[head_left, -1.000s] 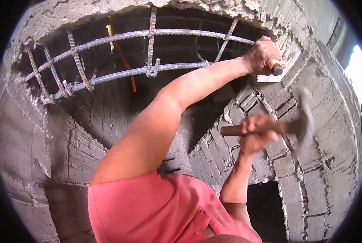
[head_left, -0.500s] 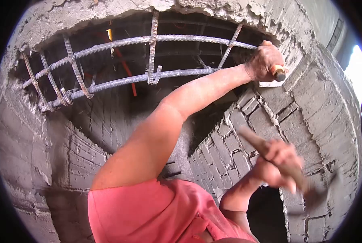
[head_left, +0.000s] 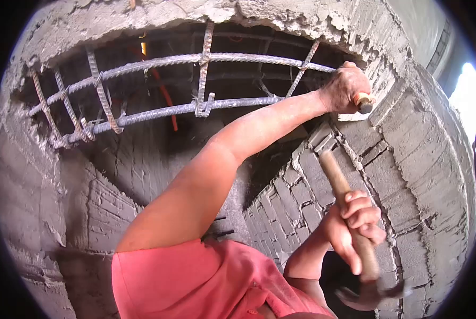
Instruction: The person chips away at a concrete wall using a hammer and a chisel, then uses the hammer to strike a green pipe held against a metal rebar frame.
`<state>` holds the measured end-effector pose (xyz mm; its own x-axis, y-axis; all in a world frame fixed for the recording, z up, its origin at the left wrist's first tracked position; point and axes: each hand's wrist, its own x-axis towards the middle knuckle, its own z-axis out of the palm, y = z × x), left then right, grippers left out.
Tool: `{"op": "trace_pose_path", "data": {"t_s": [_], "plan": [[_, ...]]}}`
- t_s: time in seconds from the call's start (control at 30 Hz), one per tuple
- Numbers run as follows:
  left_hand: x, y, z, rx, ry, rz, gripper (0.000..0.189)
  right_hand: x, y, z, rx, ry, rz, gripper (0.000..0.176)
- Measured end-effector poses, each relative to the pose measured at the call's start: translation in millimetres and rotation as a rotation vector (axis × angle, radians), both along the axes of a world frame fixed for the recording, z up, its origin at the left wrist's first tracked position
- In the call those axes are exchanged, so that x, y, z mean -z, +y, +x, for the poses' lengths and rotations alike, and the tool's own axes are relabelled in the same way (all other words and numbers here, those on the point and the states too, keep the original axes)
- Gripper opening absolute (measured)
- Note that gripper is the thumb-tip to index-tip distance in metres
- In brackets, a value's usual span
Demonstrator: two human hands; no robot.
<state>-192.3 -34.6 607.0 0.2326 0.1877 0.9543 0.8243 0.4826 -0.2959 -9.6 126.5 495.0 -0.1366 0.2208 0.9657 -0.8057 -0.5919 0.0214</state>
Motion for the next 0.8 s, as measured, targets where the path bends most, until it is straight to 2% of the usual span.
{"op": "trace_pose_path", "data": {"t_s": [0.03,0.1,0.13,0.2,0.23,0.3,0.37,0.43,0.5,0.53,0.57,0.6,0.63,0.7,0.77,0.8], "plan": [[-1.2,0.2,0.4,-0.001,-0.002,-0.001,0.033,13.4,-1.4,-25.6,0.036,0.108,0.014,0.06],[-0.6,1.4,-5.0,0.003,0.05,0.014,0.029,27.2,-44.8,-52.5,0.278,-0.957,0.373,0.056],[6.5,3.4,-3.6,-0.019,0.015,-0.003,0.028,25.5,-43.2,-62.2,-0.119,-0.851,0.328,0.062],[-11.1,-9.5,-7.7,-0.069,0.039,-0.026,0.027,23.0,-28.5,-63.3,-0.188,-0.774,0.263,0.066],[-3.0,-4.1,-4.9,-0.042,0.023,-0.003,0.027,32.8,-12.4,-48.1,-0.234,-0.758,0.201,0.07],[-5.5,-3.4,-3.5,-0.02,0.03,0.013,0.026,22.0,4.2,-28.8,-0.28,-0.323,0.145,0.075],[-2.0,-4.8,2.0,-0.037,-0.029,-0.032,0.025,-4.0,1.0,5.4,-0.024,-0.107,0.02,0.078],[-4.0,-4.2,0.2,-0.027,-0.02,-0.015,0.023,15.5,-8.2,-28.1,0.064,0.021,0.026,0.071],[-3.1,-4.4,-3.4,-0.064,0.043,-0.03,0.022,35.6,-52.1,-69.7,-0.008,-1.214,0.101,0.051],[3.5,-2.6,-2.7,-0.079,0.024,-0.018,0.022,33.5,-45.9,-78.7,-0.103,-0.767,0.437,0.054],[-4.0,-6.6,-6.9,-0.107,0.041,-0.011,0.022,34.4,-42.4,-75.0,-0.105,-0.76,0.433,0.054],[-13.7,-11.7,-7.0,-0.103,0.054,-0.021,0.021,24.5,-41.3,-61.6,-0.086,-0.752,0.377,0.058],[-3.5,-7.8,-5.1,-0.081,0.025,-0.024,0.021,30.2,-30.8,-37.4,-0.054,-0.79,0.323,0.062],[-4.8,-7.3,0.5,-0.155,0.002,-0.02,0.02,34.3,-22.0,-22.5,-0.381,-0.698,-0.082,0.07],[-3.4,-6.7,-0.7,-0.104,-0.034,-0.009,0.02,15.5,-5.3,-9.2,-0.095,-0.295,0.124,0.073],[-3.2,-7.9,0.6,-0.113,-0.043,-0.012,0.021,9.6,-8.8,-9.4,-0.045,-0.211,0.037,0.074]]}}
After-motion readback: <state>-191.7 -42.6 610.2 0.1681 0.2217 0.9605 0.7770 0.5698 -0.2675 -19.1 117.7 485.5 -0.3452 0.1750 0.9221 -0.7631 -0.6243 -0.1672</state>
